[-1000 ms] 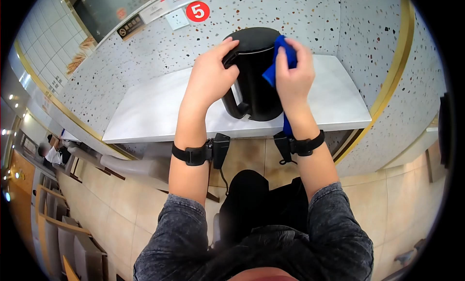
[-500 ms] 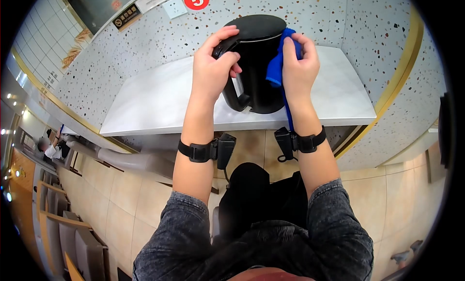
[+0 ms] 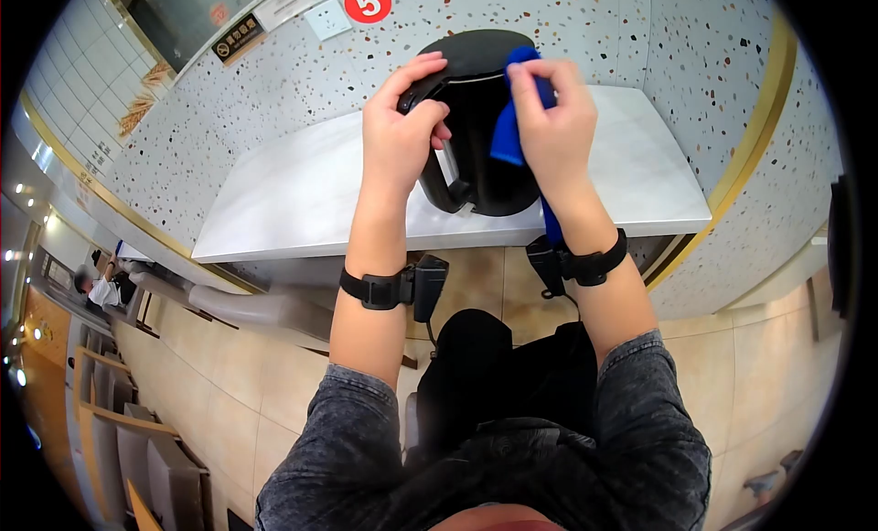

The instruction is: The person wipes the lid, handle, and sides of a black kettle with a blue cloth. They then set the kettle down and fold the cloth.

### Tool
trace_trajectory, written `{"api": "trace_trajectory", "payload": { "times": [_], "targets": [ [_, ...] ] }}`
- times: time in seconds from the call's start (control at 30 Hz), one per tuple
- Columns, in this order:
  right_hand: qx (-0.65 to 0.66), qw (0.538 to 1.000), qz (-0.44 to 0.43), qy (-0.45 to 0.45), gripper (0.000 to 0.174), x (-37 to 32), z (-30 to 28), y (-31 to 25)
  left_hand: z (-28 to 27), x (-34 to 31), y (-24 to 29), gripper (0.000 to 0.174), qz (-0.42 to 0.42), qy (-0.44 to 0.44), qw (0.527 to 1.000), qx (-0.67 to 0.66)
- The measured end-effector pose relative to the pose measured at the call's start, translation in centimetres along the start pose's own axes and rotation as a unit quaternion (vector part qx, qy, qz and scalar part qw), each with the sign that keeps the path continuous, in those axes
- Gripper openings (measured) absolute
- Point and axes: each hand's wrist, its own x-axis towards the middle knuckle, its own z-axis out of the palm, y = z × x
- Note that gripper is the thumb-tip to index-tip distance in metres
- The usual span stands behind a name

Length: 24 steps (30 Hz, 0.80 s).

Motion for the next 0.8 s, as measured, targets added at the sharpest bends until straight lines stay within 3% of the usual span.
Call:
{"api": "trace_trajectory", "payload": {
  "times": [0.03, 0.17, 0.23, 0.3, 0.37, 0.43, 0.5, 0.57, 0.63, 0.7, 0.77, 0.8],
  "targets": [
    [0.020, 0.997, 0.077, 0.013, 0.009, 0.3, -0.1, -0.1, 0.0, 0.0, 0.0, 0.043, 0.004, 0.002, 1.000, 0.001],
    [-0.027, 0.995, -0.081, -0.043, 0.012, -0.3, 0.6, -1.0, 0.1, 0.0, 0.1, 0.042, 0.004, 0.009, 1.000, -0.002],
    [-0.029, 0.996, -0.075, -0.047, 0.013, 0.1, 0.2, -0.9, 0.2, -0.1, 0.2, 0.042, 0.004, 0.009, 1.000, -0.001],
    [0.007, 0.999, 0.048, -0.014, 0.014, 0.6, 0.0, -0.5, 0.3, -0.1, 0.3, 0.042, 0.004, 0.011, 1.000, -0.001],
    [-0.005, 0.999, 0.048, -0.009, 0.014, 0.2, 0.2, -0.3, 0.3, 0.0, 0.3, 0.043, 0.002, 0.014, 1.000, 0.000],
    [-0.014, 0.999, -0.042, -0.030, 0.014, -0.1, 0.6, -0.5, 0.3, -0.1, 0.2, 0.043, 0.004, 0.014, 1.000, -0.001],
    [-0.014, 0.998, -0.046, -0.029, 0.014, 0.3, 0.2, -0.1, 0.3, -0.1, 0.2, 0.043, 0.006, 0.012, 1.000, 0.000],
    [-0.027, 0.998, 0.050, 0.011, 0.014, 0.9, -0.3, 0.6, 0.3, -0.1, 0.2, 0.043, 0.005, 0.013, 1.000, -0.001],
    [-0.030, 0.998, 0.049, 0.015, 0.013, 0.7, 0.0, 0.5, 0.2, -0.1, 0.1, 0.043, 0.008, 0.015, 1.000, -0.002],
    [-0.035, 0.995, -0.095, -0.020, 0.012, 0.2, 0.5, 0.0, 0.3, 0.0, 0.1, 0.044, 0.011, 0.014, 1.000, -0.001],
    [-0.032, 0.994, -0.101, -0.024, 0.011, 0.4, 0.4, -0.2, 0.2, -0.1, 0.1, 0.044, 0.008, 0.012, 1.000, -0.005],
    [-0.041, 0.997, -0.060, -0.008, 0.010, 0.8, 0.0, 0.3, 0.2, -0.1, 0.2, 0.044, 0.007, 0.012, 1.000, -0.004]
  ]
}}
